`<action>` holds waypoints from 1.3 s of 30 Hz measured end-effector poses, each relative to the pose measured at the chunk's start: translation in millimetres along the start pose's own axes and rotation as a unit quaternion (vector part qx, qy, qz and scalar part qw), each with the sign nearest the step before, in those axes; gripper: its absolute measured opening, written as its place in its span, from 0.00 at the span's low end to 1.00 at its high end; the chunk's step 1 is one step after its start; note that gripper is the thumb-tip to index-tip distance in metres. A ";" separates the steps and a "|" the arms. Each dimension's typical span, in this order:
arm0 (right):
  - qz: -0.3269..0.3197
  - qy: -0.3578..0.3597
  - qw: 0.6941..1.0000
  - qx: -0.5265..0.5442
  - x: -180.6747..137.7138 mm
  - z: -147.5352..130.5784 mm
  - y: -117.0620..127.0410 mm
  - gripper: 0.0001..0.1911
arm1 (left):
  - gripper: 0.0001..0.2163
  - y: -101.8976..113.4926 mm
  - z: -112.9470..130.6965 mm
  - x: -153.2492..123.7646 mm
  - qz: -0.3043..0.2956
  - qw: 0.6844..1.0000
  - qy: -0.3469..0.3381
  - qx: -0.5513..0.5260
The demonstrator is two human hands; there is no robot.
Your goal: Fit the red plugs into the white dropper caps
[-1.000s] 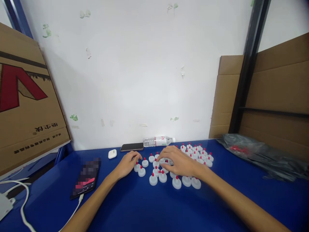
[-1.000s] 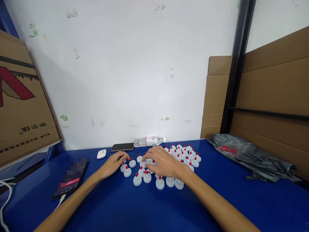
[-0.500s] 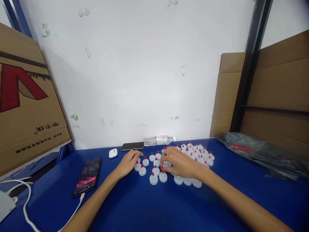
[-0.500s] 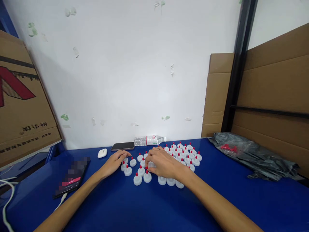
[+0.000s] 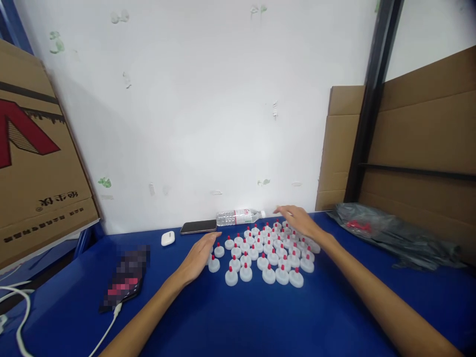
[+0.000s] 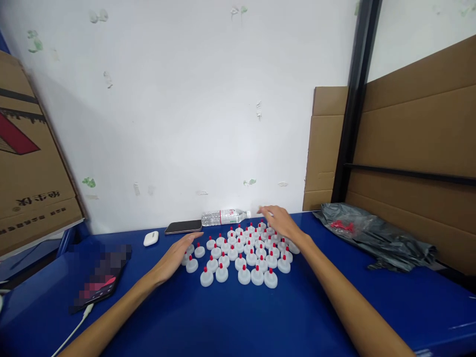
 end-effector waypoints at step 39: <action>-0.050 -0.139 0.937 0.316 -16.8 -12.2 -107.4 0.35 | 0.30 -31.7 -4.4 -1.4 0.017 0.999 0.000 0.044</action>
Point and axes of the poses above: each hand's wrist, its own x-axis towards the middle knuckle, its own y-axis out of the back of the hand, z = x × y, the point moved 10 cm from there along x, towards the middle knuckle, and after that the axes turned 3 degrees about y, right-handed, at the moved point
